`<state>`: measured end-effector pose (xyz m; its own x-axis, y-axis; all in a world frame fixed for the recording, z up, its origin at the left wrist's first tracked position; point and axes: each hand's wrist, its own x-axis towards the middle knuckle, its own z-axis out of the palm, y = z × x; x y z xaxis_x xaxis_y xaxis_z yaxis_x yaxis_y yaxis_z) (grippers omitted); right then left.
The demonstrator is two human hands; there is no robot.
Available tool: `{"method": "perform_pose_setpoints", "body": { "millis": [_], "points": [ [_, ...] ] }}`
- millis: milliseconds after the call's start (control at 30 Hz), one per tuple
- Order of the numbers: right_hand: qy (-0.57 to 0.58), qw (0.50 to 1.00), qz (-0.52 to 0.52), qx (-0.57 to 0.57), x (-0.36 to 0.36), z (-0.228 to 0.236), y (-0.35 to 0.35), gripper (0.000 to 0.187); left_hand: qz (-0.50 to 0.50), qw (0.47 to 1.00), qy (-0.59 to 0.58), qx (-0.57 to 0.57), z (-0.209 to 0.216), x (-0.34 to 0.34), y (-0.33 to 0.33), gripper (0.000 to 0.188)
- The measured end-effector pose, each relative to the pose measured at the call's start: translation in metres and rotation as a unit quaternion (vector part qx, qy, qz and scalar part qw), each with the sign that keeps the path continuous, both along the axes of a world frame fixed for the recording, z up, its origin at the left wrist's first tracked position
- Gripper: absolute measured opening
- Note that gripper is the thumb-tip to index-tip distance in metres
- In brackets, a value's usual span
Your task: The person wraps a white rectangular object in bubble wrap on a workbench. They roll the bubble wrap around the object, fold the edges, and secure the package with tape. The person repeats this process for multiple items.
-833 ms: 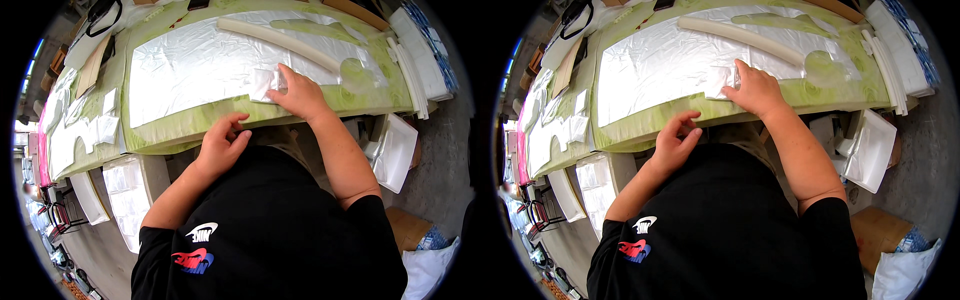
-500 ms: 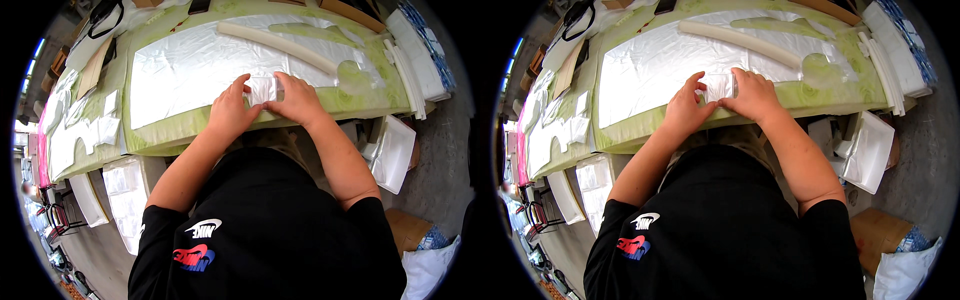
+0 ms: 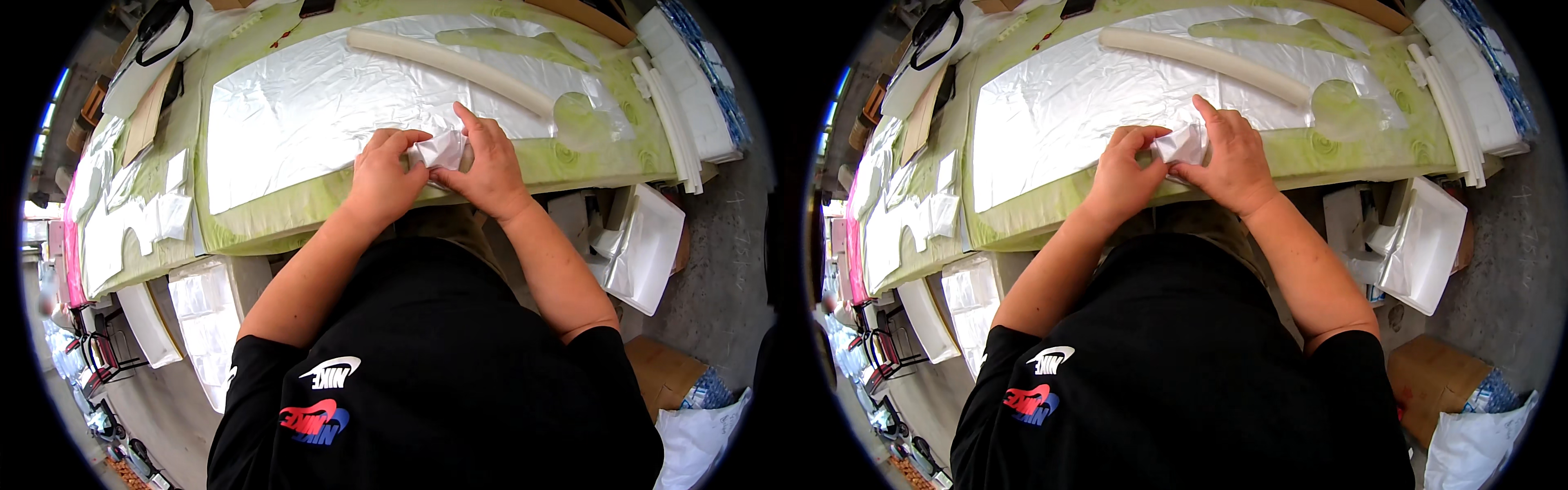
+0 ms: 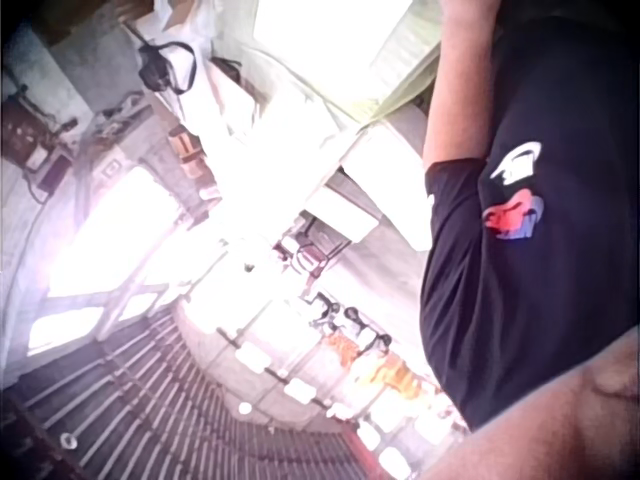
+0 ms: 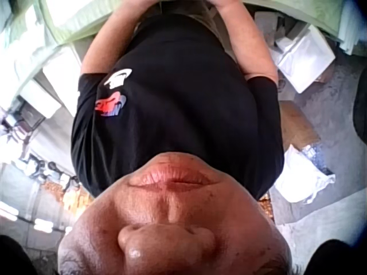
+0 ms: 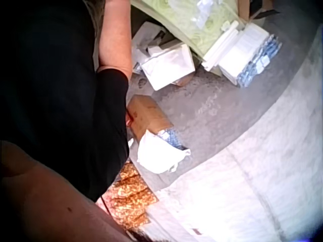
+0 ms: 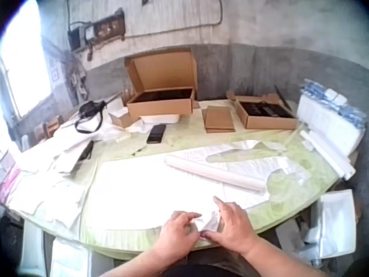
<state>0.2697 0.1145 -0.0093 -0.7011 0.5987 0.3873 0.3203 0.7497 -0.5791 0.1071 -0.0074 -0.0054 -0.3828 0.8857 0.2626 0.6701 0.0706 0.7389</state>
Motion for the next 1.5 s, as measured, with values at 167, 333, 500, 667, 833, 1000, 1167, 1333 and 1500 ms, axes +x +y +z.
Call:
{"method": "perform_pose_setpoints", "body": {
  "millis": [167, 333, 500, 667, 833, 1000, 1167, 1333, 1500],
  "points": [
    [0.107, 0.994, 0.038, 0.011, 0.002, 0.002, -0.003, 0.087, -0.005, 0.984, -0.088, 0.153, -0.015, 0.005, -0.004, 0.047],
    [0.120, 0.977, 0.140, 0.106, 0.015, -0.004, 0.005, 0.040, -0.151, 0.975, 0.048, 0.155, 0.001, -0.001, -0.038, 0.062],
    [0.092, 0.978, 0.150, 0.110, 0.021, -0.003, -0.010, 0.020, -0.088, 0.982, 0.159, 0.056, -0.001, -0.010, -0.065, 0.057],
    [0.094, 0.976, 0.185, 0.065, 0.018, 0.002, -0.012, 0.018, -0.116, 0.977, 0.176, 0.036, 0.004, -0.001, -0.062, 0.054],
    [0.106, 0.978, 0.122, 0.133, 0.015, 0.011, -0.016, 0.023, -0.084, 0.977, 0.196, -0.018, 0.006, 0.003, -0.057, 0.053],
    [0.108, 0.981, 0.135, 0.086, 0.017, -0.006, -0.015, 0.031, -0.061, 0.979, 0.192, -0.021, 0.007, 0.007, -0.055, 0.051],
    [0.103, 0.983, 0.140, 0.063, 0.016, -0.001, -0.014, 0.032, -0.050, 0.981, 0.186, -0.035, 0.013, 0.005, -0.049, 0.046],
    [0.113, 0.988, 0.071, 0.080, 0.012, 0.001, -0.016, 0.030, -0.037, 0.984, 0.172, -0.025, 0.013, 0.002, -0.047, 0.034],
    [0.062, 0.992, 0.084, 0.073, 0.011, 0.001, -0.010, 0.026, -0.031, 0.987, 0.157, 0.009, 0.007, -0.005, -0.040, 0.020]
  ]
}}
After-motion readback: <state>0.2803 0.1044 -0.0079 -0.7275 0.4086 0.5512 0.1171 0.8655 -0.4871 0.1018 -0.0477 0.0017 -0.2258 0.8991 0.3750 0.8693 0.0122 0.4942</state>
